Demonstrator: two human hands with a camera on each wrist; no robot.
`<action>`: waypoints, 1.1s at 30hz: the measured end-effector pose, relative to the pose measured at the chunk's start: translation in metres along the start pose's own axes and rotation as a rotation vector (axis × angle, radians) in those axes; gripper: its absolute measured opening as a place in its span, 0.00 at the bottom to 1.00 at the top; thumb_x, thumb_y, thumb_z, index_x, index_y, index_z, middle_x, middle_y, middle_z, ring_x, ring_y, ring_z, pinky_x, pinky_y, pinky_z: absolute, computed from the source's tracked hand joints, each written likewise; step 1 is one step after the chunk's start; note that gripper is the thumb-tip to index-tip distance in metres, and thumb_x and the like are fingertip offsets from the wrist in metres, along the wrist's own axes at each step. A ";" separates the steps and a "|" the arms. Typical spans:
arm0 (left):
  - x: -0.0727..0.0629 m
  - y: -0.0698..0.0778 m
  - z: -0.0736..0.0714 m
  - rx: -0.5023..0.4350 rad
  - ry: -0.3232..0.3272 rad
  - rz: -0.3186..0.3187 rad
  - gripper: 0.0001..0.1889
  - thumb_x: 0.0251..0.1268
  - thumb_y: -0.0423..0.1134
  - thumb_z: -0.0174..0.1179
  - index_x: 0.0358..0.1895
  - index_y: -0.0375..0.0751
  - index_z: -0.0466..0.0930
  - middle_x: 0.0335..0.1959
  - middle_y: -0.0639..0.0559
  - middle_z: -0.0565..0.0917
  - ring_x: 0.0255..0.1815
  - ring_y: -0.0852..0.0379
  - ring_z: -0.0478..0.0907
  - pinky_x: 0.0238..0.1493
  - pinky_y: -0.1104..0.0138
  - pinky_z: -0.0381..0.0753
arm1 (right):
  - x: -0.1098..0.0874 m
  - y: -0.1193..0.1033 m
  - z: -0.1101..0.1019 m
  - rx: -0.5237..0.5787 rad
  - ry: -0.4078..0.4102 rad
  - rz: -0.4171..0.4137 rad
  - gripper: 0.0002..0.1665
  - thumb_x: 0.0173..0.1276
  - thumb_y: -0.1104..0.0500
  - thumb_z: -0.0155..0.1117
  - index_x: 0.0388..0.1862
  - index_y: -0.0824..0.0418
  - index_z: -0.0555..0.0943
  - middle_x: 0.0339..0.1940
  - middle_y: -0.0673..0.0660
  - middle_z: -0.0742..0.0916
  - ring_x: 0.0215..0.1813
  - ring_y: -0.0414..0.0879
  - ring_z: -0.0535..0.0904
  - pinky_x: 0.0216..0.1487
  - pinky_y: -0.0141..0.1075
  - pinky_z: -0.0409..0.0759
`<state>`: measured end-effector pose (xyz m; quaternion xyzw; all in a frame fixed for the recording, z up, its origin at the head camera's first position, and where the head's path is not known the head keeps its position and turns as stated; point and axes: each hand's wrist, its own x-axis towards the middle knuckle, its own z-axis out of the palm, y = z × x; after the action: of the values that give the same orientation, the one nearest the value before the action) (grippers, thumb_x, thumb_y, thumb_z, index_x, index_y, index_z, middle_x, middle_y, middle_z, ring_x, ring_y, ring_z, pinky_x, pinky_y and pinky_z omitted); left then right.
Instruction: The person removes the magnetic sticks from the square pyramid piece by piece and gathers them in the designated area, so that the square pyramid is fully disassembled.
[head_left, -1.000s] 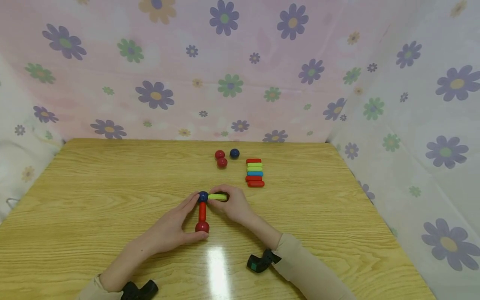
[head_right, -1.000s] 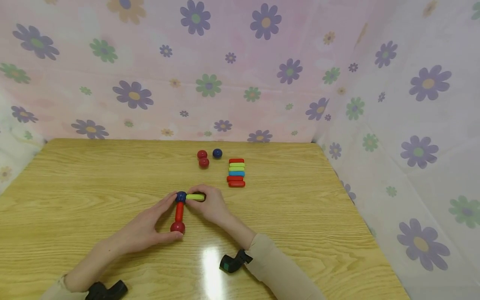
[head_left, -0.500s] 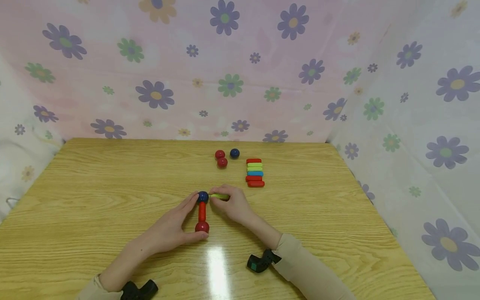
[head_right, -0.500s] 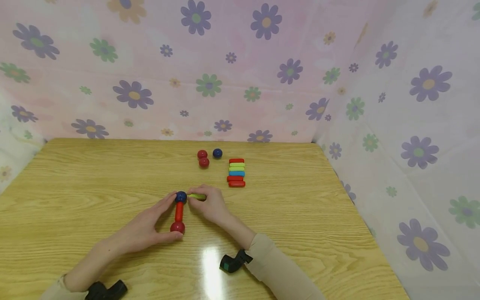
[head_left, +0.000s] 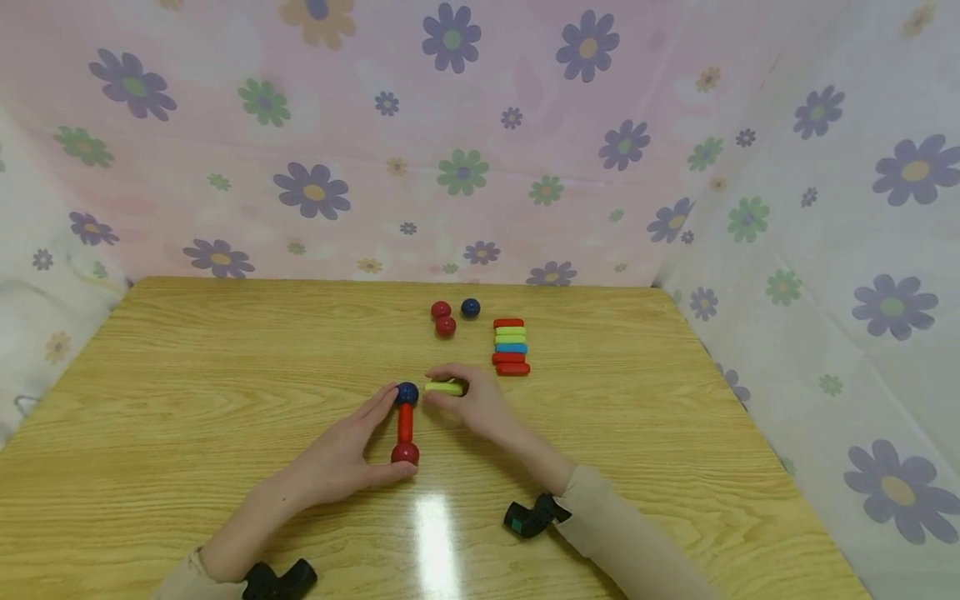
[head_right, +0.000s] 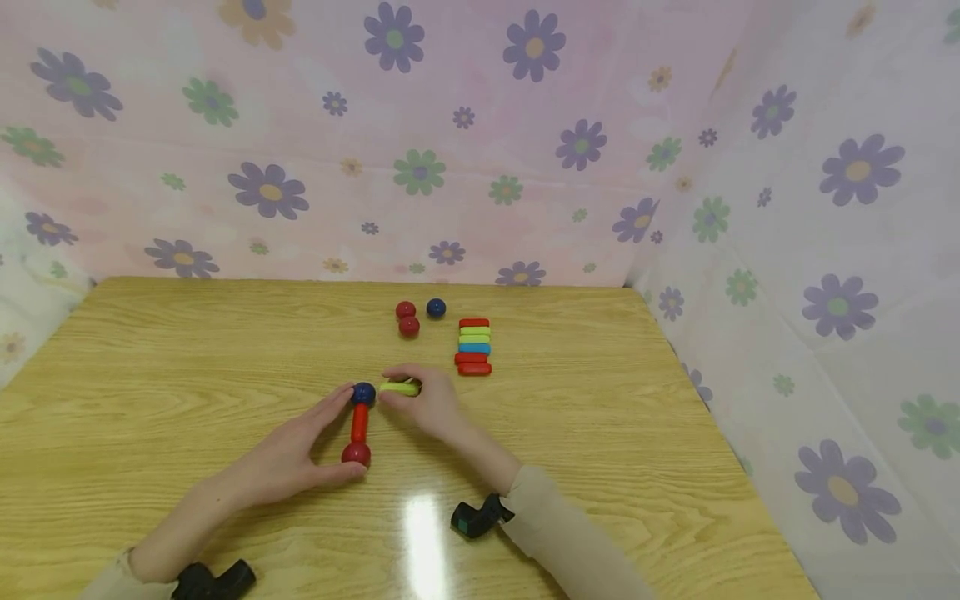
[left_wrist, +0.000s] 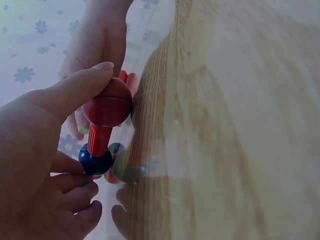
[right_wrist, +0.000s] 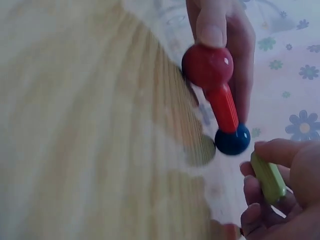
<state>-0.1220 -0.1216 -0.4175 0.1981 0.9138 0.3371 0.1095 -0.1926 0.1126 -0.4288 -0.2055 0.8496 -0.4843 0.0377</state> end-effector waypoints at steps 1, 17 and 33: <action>0.000 0.000 0.000 0.003 -0.001 -0.001 0.58 0.55 0.71 0.64 0.82 0.44 0.46 0.82 0.44 0.52 0.78 0.38 0.57 0.71 0.41 0.65 | 0.000 0.001 -0.004 -0.010 0.011 -0.006 0.19 0.66 0.53 0.72 0.55 0.56 0.86 0.50 0.49 0.89 0.53 0.44 0.82 0.52 0.35 0.79; -0.001 0.001 0.000 0.008 0.001 -0.001 0.58 0.55 0.70 0.65 0.81 0.43 0.47 0.81 0.43 0.52 0.78 0.38 0.58 0.71 0.42 0.65 | -0.020 0.019 -0.067 0.034 0.032 0.014 0.18 0.71 0.60 0.66 0.57 0.63 0.84 0.54 0.59 0.87 0.31 0.42 0.69 0.32 0.28 0.68; -0.001 0.003 -0.001 0.004 -0.011 -0.014 0.58 0.56 0.69 0.65 0.82 0.44 0.46 0.82 0.44 0.52 0.78 0.38 0.57 0.71 0.42 0.65 | -0.032 0.041 -0.104 0.021 0.027 0.077 0.14 0.70 0.62 0.66 0.53 0.58 0.85 0.55 0.58 0.86 0.42 0.44 0.79 0.40 0.29 0.78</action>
<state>-0.1211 -0.1209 -0.4149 0.1938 0.9152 0.3335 0.1167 -0.2034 0.2269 -0.4128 -0.1654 0.8521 -0.4943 0.0470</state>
